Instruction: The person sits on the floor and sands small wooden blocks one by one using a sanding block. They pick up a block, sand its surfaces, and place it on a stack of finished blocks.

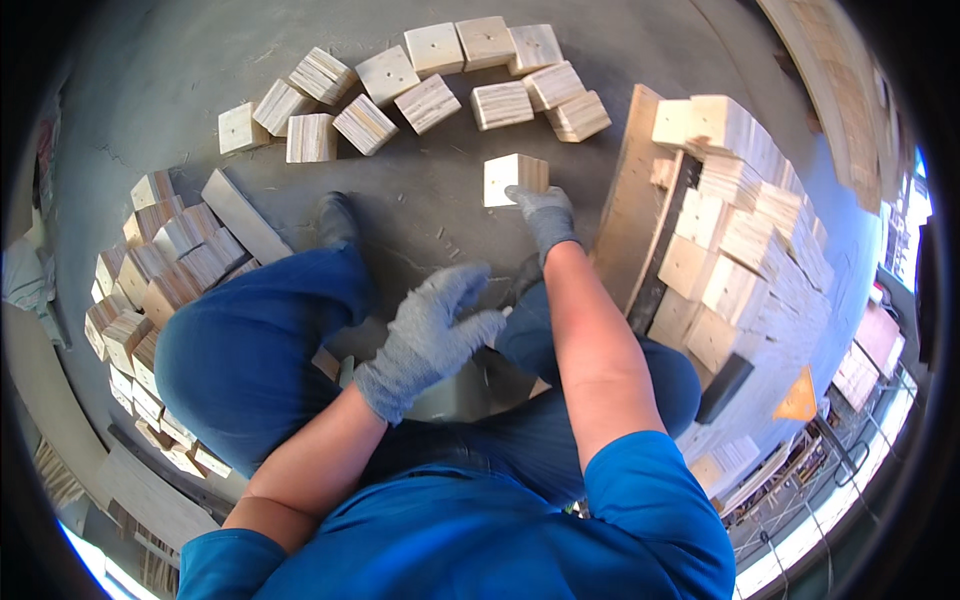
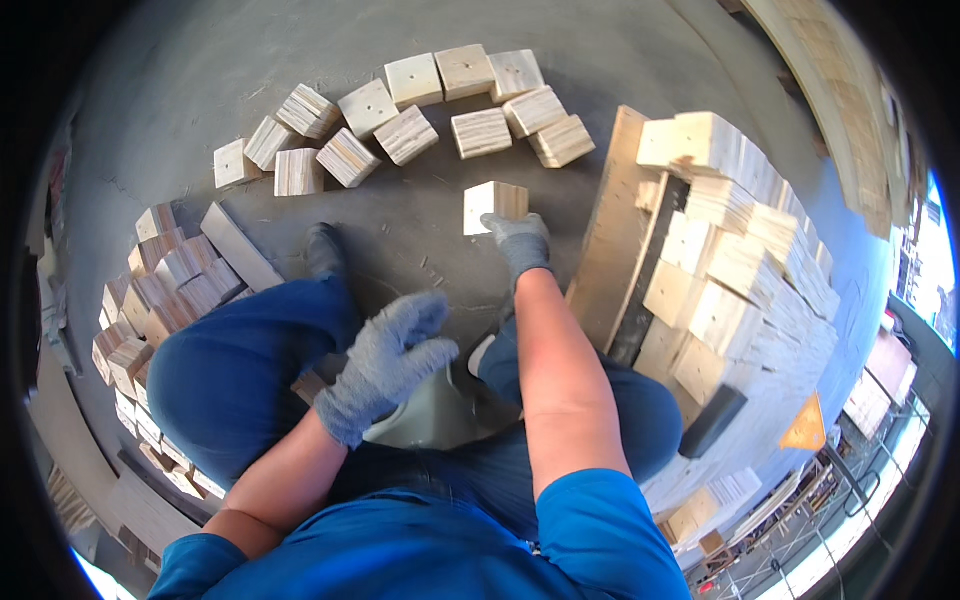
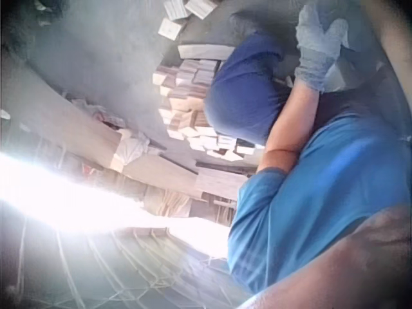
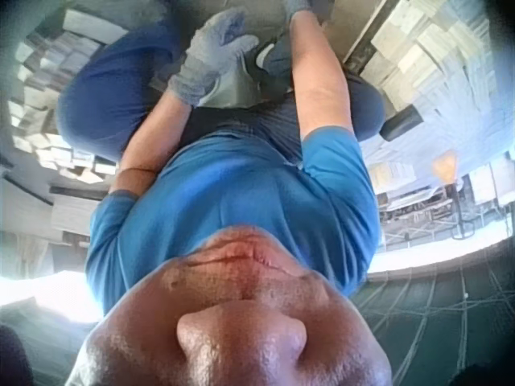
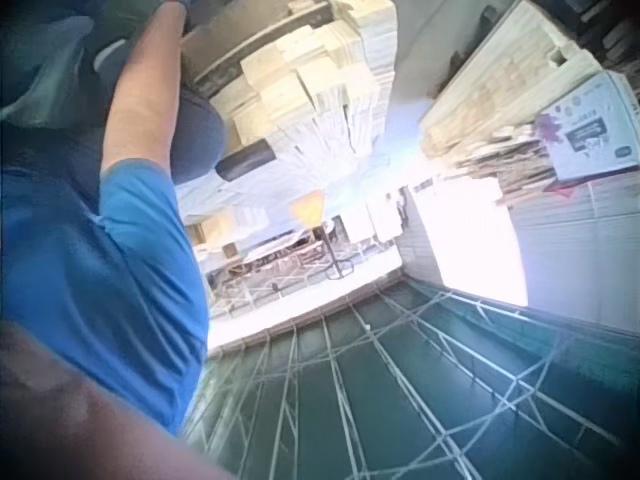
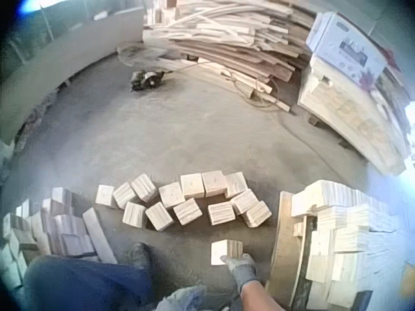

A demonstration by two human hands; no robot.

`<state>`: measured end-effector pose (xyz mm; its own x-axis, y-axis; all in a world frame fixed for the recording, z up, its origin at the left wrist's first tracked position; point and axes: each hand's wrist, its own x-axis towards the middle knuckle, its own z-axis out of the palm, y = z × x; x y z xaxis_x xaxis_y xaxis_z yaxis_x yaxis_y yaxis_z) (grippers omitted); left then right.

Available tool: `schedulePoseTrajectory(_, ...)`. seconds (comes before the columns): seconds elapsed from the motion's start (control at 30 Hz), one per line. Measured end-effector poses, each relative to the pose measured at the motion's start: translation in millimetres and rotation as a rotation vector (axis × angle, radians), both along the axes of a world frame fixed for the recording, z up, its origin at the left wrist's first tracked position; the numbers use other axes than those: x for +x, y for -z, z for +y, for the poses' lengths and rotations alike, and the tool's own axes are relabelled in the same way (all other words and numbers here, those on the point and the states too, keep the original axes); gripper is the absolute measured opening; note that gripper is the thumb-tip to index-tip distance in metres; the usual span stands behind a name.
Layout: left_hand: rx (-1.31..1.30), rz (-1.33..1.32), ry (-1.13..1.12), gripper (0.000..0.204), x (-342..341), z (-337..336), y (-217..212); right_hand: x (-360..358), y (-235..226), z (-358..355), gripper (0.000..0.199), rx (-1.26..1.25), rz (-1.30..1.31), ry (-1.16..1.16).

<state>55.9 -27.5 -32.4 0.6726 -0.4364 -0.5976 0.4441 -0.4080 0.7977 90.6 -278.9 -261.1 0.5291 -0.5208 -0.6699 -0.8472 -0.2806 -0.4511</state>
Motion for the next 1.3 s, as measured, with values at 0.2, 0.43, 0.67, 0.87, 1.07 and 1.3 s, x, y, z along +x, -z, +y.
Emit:
schedulePoseTrajectory(0.2, 0.039, -0.147, -0.315, 0.09, -5.7, 10.7, 20.4, -46.6, -64.4, 48.9, 0.075, 0.155, -0.059, -0.059)
schedulePoseTrajectory(0.43, 0.001, -0.262, -0.499, 0.118, 4.8, 25.5, 15.1, -48.0, -199.9, 90.1, 0.063, 0.074, -0.395, -0.465)
schedulePoseTrajectory(0.67, -0.105, 0.226, -0.562, 0.117, 10.5, 32.4, 42.7, -16.5, -219.7, 104.3, 0.05, 0.076, -0.473, -0.646)
schedulePoseTrajectory(0.87, -0.262, 0.062, -0.57, 0.078, 34.4, 42.7, 37.7, -5.6, -161.3, 128.2, 0.029, 0.392, -0.425, -0.713)
schedulePoseTrajectory(1.07, 0.008, 0.135, -0.566, 0.056, 30.3, 38.4, 40.0, 1.9, -77.0, 106.8, 0.031, 0.459, -0.475, -0.304)
schedulePoseTrajectory(1.3, -0.17, 0.206, -0.773, 0.06, 44.9, 43.9, 37.8, 33.4, -48.5, -46.9, 0.031, 0.387, -0.171, -0.095)
